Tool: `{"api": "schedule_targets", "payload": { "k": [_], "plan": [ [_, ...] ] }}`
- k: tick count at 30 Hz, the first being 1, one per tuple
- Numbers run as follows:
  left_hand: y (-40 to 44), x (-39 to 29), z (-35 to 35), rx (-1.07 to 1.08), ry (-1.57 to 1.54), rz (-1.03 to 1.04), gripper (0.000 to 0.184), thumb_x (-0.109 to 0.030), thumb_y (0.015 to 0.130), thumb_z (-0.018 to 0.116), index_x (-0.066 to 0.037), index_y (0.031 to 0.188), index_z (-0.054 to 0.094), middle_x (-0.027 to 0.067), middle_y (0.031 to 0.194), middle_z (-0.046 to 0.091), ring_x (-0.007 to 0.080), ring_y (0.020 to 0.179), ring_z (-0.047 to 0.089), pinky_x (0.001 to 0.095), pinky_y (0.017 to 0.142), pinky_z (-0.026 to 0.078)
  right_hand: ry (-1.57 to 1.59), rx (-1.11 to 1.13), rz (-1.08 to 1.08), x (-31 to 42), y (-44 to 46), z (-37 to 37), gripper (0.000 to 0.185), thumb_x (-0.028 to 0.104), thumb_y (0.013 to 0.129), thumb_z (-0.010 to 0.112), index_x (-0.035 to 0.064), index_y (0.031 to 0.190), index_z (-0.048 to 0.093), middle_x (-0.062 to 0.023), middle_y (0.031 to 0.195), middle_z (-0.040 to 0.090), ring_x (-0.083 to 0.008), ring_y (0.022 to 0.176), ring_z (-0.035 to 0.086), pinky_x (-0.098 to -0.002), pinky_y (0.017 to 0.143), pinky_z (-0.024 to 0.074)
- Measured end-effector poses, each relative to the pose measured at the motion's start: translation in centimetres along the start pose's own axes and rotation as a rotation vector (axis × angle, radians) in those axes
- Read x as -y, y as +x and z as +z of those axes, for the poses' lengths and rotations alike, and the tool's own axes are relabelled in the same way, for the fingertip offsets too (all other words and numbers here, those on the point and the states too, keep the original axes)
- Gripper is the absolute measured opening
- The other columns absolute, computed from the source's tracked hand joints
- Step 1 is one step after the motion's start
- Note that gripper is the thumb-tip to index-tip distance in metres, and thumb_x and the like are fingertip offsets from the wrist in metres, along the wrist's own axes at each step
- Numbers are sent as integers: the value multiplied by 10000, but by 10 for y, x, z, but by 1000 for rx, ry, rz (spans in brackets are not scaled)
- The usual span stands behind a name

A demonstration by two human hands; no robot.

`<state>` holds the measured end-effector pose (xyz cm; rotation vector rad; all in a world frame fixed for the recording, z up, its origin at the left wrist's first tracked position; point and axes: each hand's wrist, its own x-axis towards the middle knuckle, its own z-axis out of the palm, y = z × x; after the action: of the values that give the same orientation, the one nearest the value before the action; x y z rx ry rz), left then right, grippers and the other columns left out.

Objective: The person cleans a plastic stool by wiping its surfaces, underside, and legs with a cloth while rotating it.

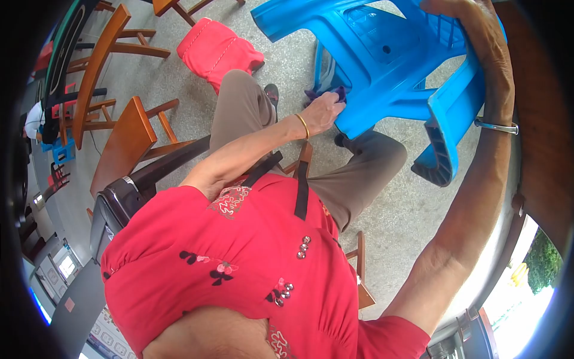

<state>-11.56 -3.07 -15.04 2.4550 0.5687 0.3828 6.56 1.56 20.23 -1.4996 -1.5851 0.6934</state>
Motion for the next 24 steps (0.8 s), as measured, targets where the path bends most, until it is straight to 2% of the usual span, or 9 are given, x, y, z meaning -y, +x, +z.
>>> {"api": "schedule_targets", "payload": {
  "k": [2, 4, 7, 8, 10, 16, 20, 22, 24],
  "plan": [
    [-15, -3, 1, -34, -11, -21, 125, -19, 801, 558, 12, 908, 614, 183, 843, 525, 351, 847, 558, 431, 750, 485, 58, 74, 28, 2, 1, 2, 530, 175, 682, 725, -91, 1127, 616, -130, 872, 695, -147, 615, 660, -246, 596, 587],
    [-28, -7, -2, -95, -61, -79, 201, -17, 804, 578, -1, 996, 633, 171, 877, 533, 346, 893, 556, 426, 785, 486, 162, 28, -7, -1, 0, 11, 486, 140, 714, 709, -88, 1132, 615, -130, 909, 698, -153, 646, 671, -252, 610, 592],
    [-40, -9, -3, -104, -102, -116, 231, -24, 811, 582, -15, 1035, 639, 161, 895, 540, 344, 926, 559, 426, 804, 488, 265, 33, -62, -3, -4, 17, 432, 104, 741, 697, -80, 1124, 620, -132, 935, 700, -160, 675, 676, -260, 626, 596],
    [-43, -9, -4, -109, -105, -120, 231, -24, 811, 582, -15, 1035, 639, 161, 895, 540, 344, 926, 559, 426, 804, 488, 264, 40, -62, -25, -1, 0, 432, 104, 741, 697, -80, 1124, 620, -132, 935, 700, -160, 675, 676, -260, 626, 596],
    [-49, -7, -5, -104, -123, -125, 212, -28, 815, 584, -16, 1018, 647, 158, 901, 553, 340, 919, 570, 417, 798, 489, -469, -42, 150, -85, 9, -46, 836, 494, 624, 646, 161, 1380, 518, -224, 1262, 585, -394, 1175, 559, -553, 976, 460],
    [-29, -6, -30, -204, -307, -179, 157, -55, 820, 592, -14, 945, 677, 151, 874, 579, 321, 857, 591, 404, 778, 490, -521, -15, 157, -67, 4, -37, 828, 499, 632, 633, 176, 1386, 513, -219, 1294, 568, -403, 1194, 545, -553, 995, 447],
    [16, -1, -48, -152, -328, -187, 165, -97, 836, 586, -22, 938, 690, 151, 892, 611, 317, 867, 598, 407, 786, 490, -481, -15, 155, -91, 7, -51, 829, 495, 638, 633, 166, 1389, 507, -221, 1296, 566, -406, 1204, 538, -554, 988, 454],
    [42, 2, -41, -157, -115, 109, 186, -128, 857, 565, -31, 942, 700, 133, 926, 649, 313, 866, 600, 405, 811, 493, -419, -13, 183, -91, 8, -48, 829, 493, 645, 634, 156, 1391, 502, -226, 1296, 563, -407, 1213, 532, -551, 975, 467],
    [64, 0, -27, -174, -116, 93, 193, -132, 866, 556, -37, 950, 702, 118, 941, 661, 309, 872, 601, 403, 824, 494, -414, -20, 184, -88, 6, -47, 827, 484, 646, 633, 156, 1393, 499, -227, 1294, 564, -406, 1215, 531, -549, 968, 472]
  ]
}}
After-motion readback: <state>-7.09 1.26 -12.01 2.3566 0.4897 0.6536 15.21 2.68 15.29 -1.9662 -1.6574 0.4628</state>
